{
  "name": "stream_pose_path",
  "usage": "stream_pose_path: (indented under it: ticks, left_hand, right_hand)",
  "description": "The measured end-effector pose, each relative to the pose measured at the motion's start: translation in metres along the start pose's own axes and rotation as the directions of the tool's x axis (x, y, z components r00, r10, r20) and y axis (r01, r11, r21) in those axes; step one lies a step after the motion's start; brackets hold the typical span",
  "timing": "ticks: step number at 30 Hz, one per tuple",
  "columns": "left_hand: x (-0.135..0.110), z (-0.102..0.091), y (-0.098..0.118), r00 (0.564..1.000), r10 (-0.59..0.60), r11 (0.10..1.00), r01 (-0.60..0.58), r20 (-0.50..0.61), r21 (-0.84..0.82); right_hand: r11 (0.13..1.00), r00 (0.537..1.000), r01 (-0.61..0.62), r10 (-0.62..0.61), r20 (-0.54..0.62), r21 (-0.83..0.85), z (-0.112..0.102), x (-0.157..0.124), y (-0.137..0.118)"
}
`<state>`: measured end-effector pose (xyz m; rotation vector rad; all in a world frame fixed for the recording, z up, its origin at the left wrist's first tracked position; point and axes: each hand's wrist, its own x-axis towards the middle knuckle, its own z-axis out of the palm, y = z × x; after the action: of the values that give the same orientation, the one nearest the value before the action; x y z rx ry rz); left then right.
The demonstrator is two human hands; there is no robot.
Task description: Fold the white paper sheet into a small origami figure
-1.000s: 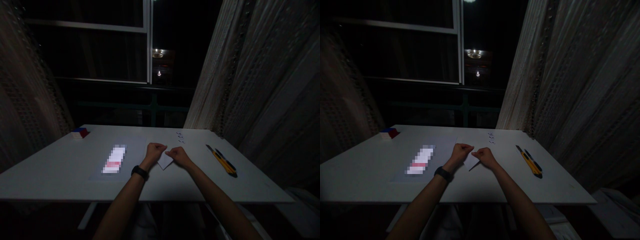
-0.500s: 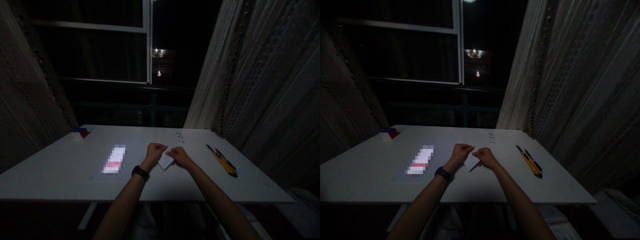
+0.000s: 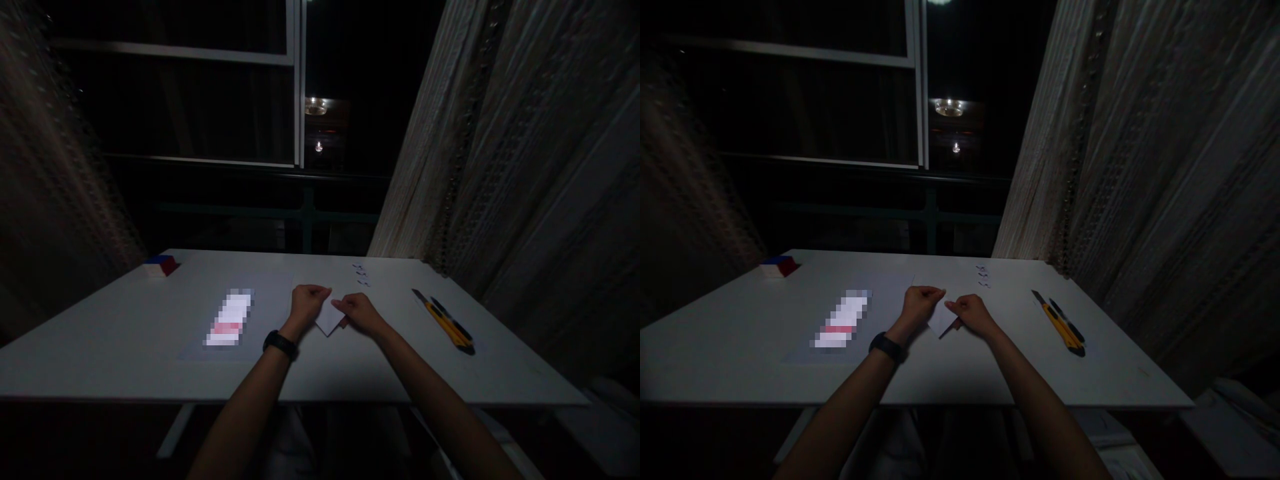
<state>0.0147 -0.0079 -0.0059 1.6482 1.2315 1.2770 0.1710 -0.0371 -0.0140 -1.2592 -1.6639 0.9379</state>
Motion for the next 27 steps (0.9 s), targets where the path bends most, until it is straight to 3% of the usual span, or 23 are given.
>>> stream_pose_path:
  ticks: [7,20,24,27]
  left_hand:
    - [0.000,-0.001,0.004,0.999,-0.010,1.000,0.009,-0.040,-0.009]
    - [0.003,-0.003,0.000,0.995,-0.034,0.997,0.027,-0.090,-0.069]
    - [0.005,-0.002,-0.003,0.993,-0.046,0.997,0.038,-0.108,-0.071]
    - [0.003,0.001,-0.002,1.000,-0.024,0.996,0.024,0.001,-0.086]
  right_hand:
    - [0.989,0.997,0.025,-0.035,-0.065,-0.149,-0.001,-0.002,-0.002]
    - [0.995,1.000,0.015,-0.016,0.002,0.096,-0.006,0.000,0.000]
    - [0.990,0.990,0.047,-0.029,-0.135,0.135,-0.011,0.002,0.001]
    - [0.982,0.983,0.088,-0.058,-0.174,0.168,-0.007,0.005,0.001]
